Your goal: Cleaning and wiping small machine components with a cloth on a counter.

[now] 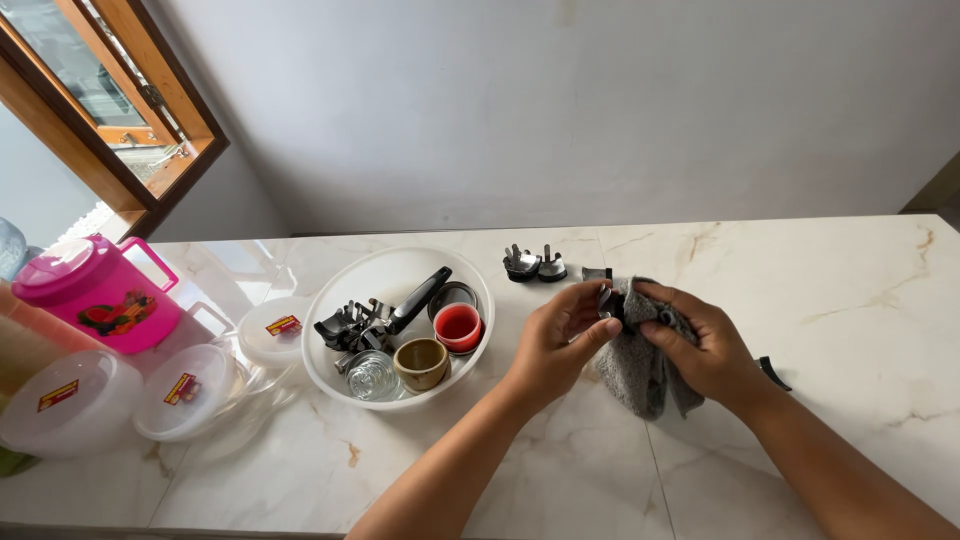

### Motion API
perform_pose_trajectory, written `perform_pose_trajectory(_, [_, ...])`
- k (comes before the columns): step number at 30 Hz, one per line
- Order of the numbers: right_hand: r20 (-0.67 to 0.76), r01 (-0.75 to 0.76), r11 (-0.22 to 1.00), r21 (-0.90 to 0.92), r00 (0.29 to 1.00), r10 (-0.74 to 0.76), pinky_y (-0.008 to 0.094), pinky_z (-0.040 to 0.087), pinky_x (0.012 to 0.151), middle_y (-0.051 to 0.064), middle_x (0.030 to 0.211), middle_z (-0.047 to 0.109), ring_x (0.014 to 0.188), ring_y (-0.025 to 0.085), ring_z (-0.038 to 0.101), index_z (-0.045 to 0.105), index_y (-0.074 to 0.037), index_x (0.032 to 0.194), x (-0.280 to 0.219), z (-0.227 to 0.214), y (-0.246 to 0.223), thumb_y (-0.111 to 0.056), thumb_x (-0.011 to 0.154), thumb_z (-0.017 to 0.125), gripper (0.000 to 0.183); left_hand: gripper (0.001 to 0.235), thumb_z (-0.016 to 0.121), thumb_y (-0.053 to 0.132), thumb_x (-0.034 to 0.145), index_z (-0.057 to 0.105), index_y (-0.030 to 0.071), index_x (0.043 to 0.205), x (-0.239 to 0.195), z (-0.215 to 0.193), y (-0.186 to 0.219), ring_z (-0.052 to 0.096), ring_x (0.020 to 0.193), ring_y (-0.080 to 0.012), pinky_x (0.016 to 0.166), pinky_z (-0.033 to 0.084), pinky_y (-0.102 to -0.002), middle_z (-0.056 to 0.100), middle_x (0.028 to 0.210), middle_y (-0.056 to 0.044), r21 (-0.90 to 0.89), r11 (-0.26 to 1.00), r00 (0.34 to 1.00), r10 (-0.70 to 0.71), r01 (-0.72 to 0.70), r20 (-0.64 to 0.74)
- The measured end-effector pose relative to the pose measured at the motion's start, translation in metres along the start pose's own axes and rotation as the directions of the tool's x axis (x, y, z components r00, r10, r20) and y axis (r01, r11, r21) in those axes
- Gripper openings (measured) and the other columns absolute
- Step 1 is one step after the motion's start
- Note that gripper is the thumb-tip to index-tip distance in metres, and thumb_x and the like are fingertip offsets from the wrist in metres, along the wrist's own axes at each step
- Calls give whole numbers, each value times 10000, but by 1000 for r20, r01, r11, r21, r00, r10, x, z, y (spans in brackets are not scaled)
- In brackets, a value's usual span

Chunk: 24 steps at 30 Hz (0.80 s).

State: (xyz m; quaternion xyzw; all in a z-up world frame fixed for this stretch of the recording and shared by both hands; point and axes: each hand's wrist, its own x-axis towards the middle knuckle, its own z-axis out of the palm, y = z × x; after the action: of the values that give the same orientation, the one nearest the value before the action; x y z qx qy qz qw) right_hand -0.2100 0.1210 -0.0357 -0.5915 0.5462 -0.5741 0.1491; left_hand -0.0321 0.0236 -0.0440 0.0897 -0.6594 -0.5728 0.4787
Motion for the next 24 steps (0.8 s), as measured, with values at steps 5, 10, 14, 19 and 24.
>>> perform_pose_trajectory(5, [49,94,995,-45,995,-91,503,548,949,183,1163,784,1157,303,702,721,-35,1295,-1,7,12,-88,848,725,451,459,644,103,1028,538,-70,1439,-1,-4,-8,663,1159,-255,1023,540,-424,683,1223,-221,-292,950,993,-91,108,73])
perform_pose_trajectory(10, [138,194,938,-288,977,-160,458,611,712,149,913,798,850,380,765,691,-122,1362,2,7,-6,-100,847,697,515,446,521,142,1094,489,-35,1503,-2,-1,-1,595,1220,-232,1070,500,-473,653,1308,-220,-338,936,994,-76,100,81])
perform_pose_trajectory(14, [156,235,899,-371,970,-189,469,600,628,182,831,763,779,408,744,636,-134,1401,2,10,-16,-108,853,690,551,445,510,118,1097,477,-54,1506,-4,-2,-3,596,1200,-229,1071,498,-468,664,1266,-225,-346,936,997,-43,65,70])
perform_pose_trajectory(19, [242,224,769,-599,966,-93,325,488,542,20,797,697,595,185,606,598,-156,1398,-6,11,-15,-208,812,680,594,414,508,82,1066,469,-10,1468,-4,-10,27,609,1065,-142,926,501,-255,657,1268,-141,-40,996,983,-75,83,170])
perform_pose_trajectory(24, [308,87,948,-307,951,12,305,495,556,35,807,751,595,170,615,619,-159,1404,-7,14,-32,-100,800,662,608,377,488,113,1071,502,4,1431,0,-15,39,625,1122,-170,971,519,-280,652,1346,-140,-50,990,968,-115,129,223])
